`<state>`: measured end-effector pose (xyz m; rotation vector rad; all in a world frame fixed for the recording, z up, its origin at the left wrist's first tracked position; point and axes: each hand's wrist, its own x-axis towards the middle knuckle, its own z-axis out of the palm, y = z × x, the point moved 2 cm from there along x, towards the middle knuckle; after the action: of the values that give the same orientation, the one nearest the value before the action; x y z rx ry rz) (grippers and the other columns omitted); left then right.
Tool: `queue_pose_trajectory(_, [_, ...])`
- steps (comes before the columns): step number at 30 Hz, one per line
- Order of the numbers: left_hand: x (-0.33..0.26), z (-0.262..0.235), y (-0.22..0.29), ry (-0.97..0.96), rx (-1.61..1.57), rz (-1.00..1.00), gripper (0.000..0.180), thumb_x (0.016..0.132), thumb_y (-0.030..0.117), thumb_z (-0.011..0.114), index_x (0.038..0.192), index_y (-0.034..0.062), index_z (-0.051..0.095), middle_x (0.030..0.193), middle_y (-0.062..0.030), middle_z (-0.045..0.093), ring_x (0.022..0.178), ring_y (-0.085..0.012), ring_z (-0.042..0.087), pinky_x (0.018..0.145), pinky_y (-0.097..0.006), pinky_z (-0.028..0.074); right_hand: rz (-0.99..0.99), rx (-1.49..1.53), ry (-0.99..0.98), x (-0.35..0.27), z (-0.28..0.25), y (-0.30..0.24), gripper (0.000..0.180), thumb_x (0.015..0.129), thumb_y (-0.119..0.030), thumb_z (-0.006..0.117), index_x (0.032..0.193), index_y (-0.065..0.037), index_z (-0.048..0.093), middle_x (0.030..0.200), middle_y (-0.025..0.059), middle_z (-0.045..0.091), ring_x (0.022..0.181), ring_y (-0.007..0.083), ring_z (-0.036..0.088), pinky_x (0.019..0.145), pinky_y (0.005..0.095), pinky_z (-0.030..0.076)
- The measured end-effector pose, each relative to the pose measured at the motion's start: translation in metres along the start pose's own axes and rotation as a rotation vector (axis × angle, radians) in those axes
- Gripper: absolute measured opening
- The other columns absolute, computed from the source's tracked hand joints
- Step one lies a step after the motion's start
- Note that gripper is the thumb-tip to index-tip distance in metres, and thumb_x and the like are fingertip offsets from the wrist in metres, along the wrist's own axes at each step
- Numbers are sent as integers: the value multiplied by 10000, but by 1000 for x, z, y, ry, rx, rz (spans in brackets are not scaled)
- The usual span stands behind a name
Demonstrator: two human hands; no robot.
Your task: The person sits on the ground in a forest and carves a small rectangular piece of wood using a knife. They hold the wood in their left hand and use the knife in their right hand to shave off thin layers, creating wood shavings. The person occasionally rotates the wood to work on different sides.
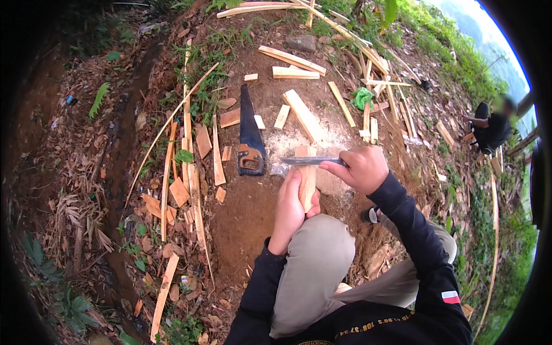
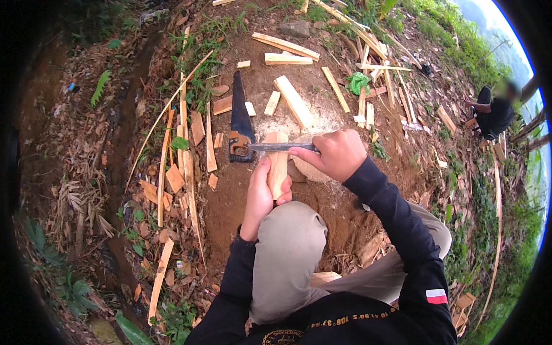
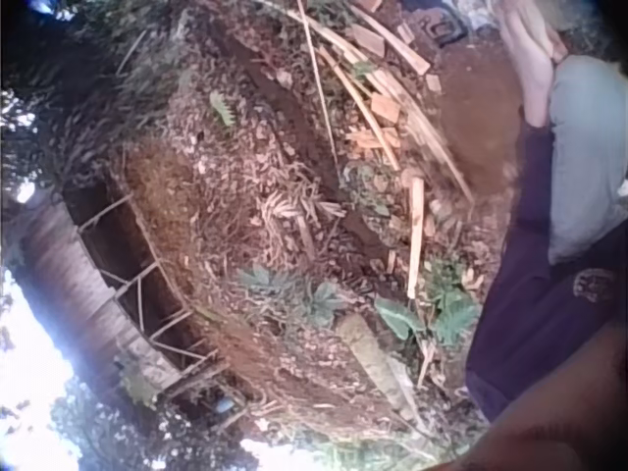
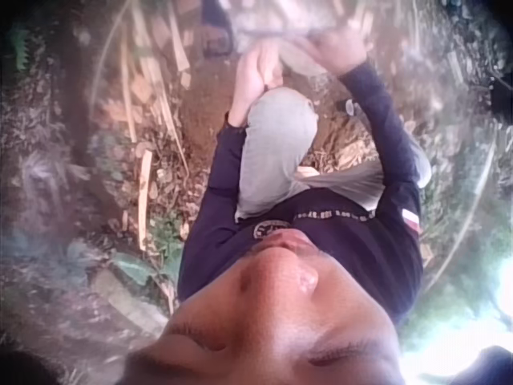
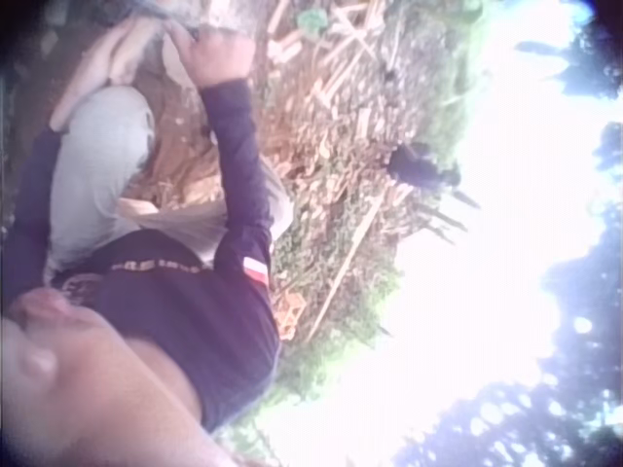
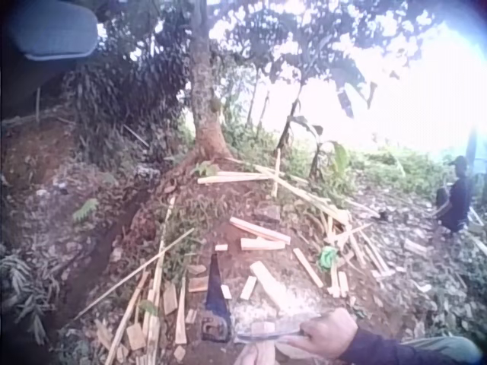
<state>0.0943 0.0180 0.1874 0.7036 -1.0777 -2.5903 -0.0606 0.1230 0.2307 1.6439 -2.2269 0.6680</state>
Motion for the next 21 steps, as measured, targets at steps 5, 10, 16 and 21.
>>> queue_pose_trajectory(5, [3,-14,3,114,24,-11,310,1066,392,346,1022,102,447,619,-74,494,404,-128,403,373,-262,328,118,-109,29,12,35,-7,647,900,-598,616,534,-65,593,480,135,549,432,306,586,440,425,460])
queue_pose_trajectory(10, [4,4,-13,52,58,105,410,1057,429,355,974,57,508,596,-90,513,372,-143,392,347,-274,303,617,-259,143,32,38,101,730,962,-631,487,614,-16,672,532,219,576,510,354,636,513,464,497])
queue_pose_trajectory(16, [0,-7,-7,24,-54,49,337,1057,443,360,1100,128,474,627,-66,504,391,-139,420,354,-253,279,414,375,-52,9,5,9,661,942,-490,635,546,38,588,438,186,468,374,327,490,430,416,398])
queue_pose_trajectory(21, [-3,2,-1,18,-38,41,304,1063,408,361,1074,118,450,638,-70,507,411,-134,415,385,-243,328,67,165,-69,-2,-9,-14,586,902,-476,688,554,-19,570,467,145,468,403,303,500,437,409,392])
